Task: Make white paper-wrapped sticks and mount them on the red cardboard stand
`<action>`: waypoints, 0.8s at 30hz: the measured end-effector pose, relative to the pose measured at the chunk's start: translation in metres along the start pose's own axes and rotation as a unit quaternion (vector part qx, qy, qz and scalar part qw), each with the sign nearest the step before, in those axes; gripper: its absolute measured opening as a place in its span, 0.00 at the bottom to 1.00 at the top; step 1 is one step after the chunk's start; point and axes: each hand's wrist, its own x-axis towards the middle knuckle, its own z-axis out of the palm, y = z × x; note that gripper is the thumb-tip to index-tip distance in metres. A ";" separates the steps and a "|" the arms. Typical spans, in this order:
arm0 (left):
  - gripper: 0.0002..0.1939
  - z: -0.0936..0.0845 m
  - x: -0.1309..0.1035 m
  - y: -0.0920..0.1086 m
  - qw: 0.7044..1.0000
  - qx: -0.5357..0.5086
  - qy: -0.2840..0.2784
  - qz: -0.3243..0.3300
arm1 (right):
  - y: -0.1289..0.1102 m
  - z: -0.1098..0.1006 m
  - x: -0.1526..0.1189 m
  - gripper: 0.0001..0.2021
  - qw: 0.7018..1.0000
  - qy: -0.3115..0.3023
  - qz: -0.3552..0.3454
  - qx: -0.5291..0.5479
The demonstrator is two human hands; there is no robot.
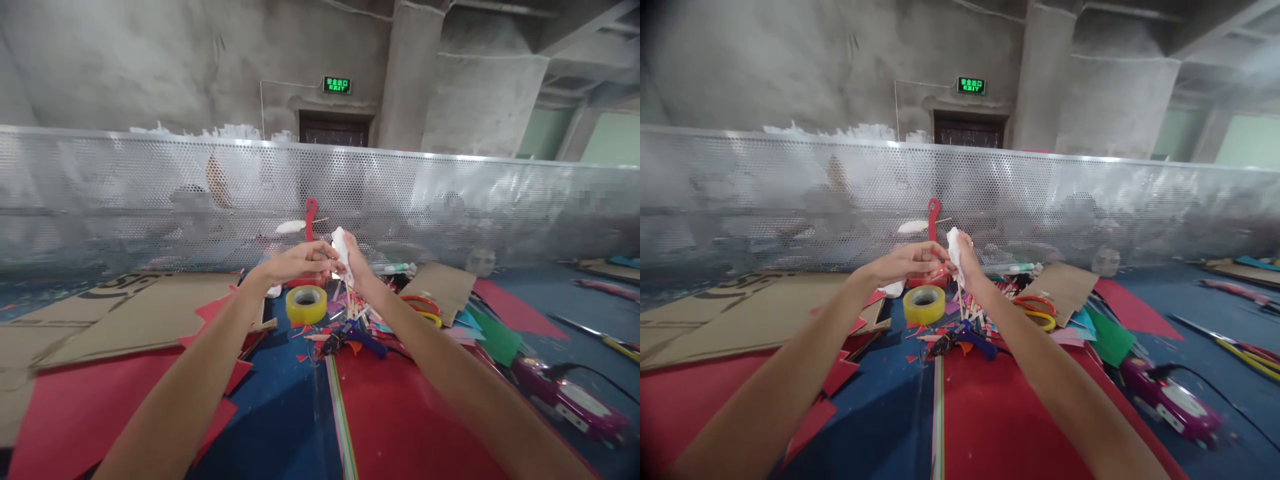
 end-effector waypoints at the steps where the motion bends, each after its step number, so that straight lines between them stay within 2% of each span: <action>1: 0.17 0.003 0.003 -0.002 1.000 -0.012 -0.002 -0.004 | 0.001 -0.001 0.001 0.25 1.000 0.018 -0.011 0.019; 3: 0.16 0.006 0.006 -0.009 0.999 -0.029 -0.005 -0.019 | 0.002 -0.002 0.002 0.27 0.997 0.030 -0.028 0.062; 8: 0.15 0.006 0.011 -0.028 0.995 -0.068 0.005 -0.069 | -0.006 -0.006 -0.001 0.24 0.991 -0.015 -0.063 0.118; 10: 0.16 0.007 0.012 -0.033 0.995 -0.066 -0.003 -0.081 | -0.009 -0.007 -0.002 0.23 0.989 -0.014 -0.068 0.130; 14: 0.18 0.012 0.016 -0.033 0.996 -0.020 -0.035 -0.080 | -0.009 -0.007 -0.001 0.22 0.988 0.028 -0.066 0.137; 19: 0.19 0.019 0.023 -0.030 0.993 0.044 0.005 -0.108 | -0.006 -0.006 0.004 0.14 0.982 0.073 -0.064 0.165; 22: 0.20 0.023 0.025 -0.029 0.988 0.080 0.010 -0.133 | -0.008 -0.005 0.002 0.15 0.979 0.077 -0.048 0.180; 24: 0.21 0.025 0.025 -0.027 0.987 0.076 -0.004 -0.144 | -0.010 -0.004 -0.001 0.17 0.977 0.056 -0.043 0.200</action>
